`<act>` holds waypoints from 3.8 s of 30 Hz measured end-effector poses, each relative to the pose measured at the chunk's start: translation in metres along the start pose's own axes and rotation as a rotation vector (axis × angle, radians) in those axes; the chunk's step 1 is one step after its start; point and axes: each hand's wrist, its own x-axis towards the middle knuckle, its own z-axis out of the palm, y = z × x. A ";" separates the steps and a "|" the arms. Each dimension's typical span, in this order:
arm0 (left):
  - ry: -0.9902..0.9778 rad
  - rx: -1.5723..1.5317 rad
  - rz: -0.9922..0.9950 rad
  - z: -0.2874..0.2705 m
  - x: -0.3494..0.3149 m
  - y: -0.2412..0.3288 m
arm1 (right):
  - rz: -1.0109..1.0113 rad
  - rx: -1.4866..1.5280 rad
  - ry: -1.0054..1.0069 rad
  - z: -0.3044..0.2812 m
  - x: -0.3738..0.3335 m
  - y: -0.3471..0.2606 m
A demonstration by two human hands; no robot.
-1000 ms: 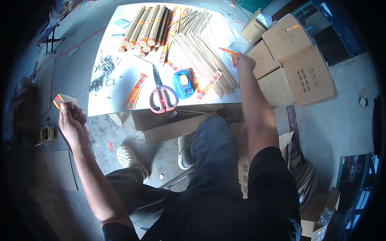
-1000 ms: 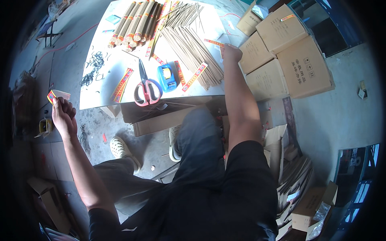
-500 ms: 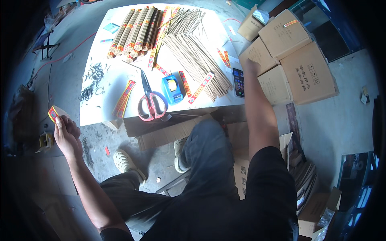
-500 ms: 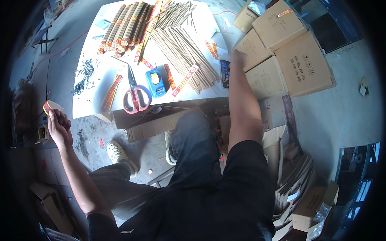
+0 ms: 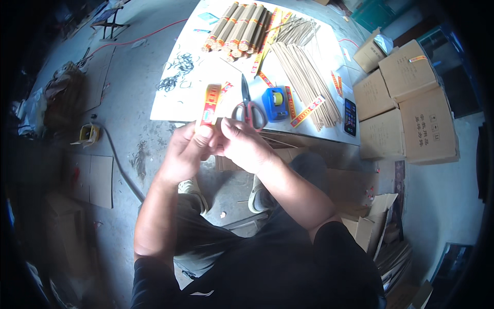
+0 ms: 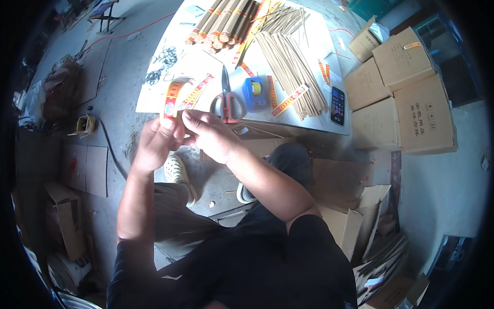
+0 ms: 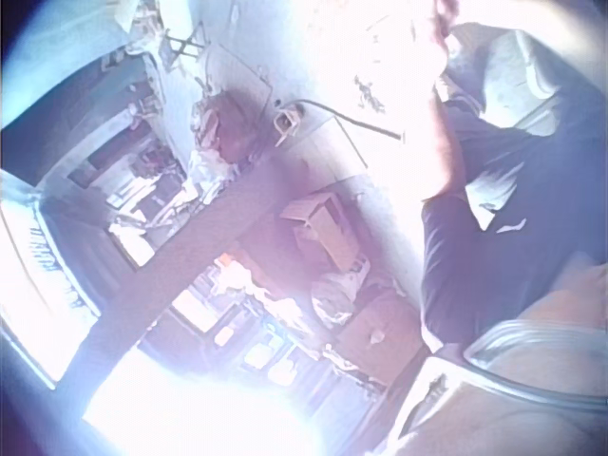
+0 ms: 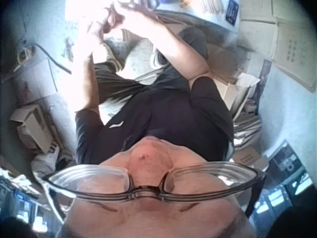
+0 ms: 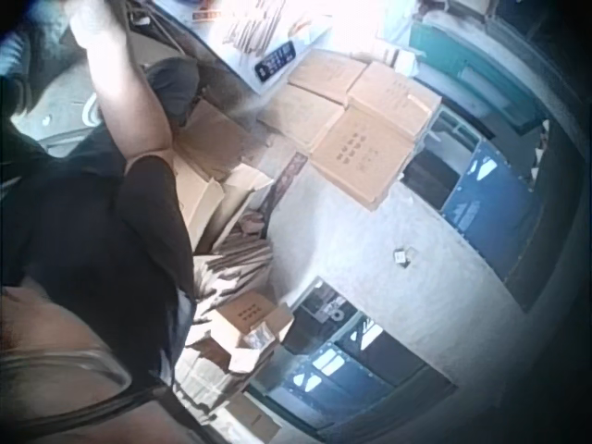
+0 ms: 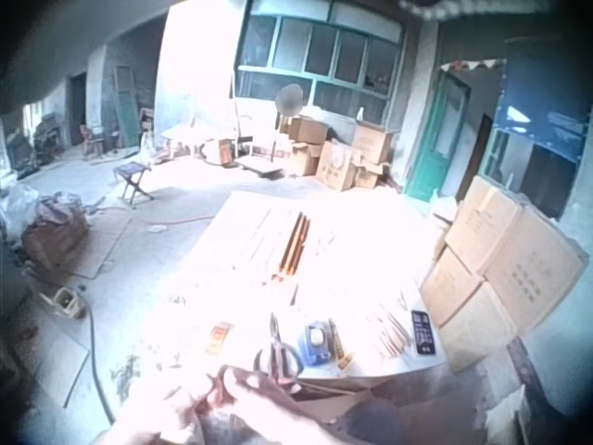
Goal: The person sits on the floor and assembles incense sticks by wrapping a red and gold paper strip around a bundle of sticks. They use scissors to trim the excess paper and a tape dispenser to secure the wrapping. The person then places the finished bundle on the table and repeats the process with another bundle.
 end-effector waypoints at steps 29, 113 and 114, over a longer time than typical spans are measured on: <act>0.317 -0.104 -0.545 -0.094 0.031 -0.075 | 0.085 -0.837 0.574 -0.094 0.196 -0.007; 0.403 0.013 -0.563 -0.077 0.059 -0.103 | 0.000 -1.327 0.317 -0.148 0.149 -0.004; 0.409 0.016 -0.563 -0.078 0.059 -0.103 | -0.001 -1.327 0.316 -0.146 0.149 -0.003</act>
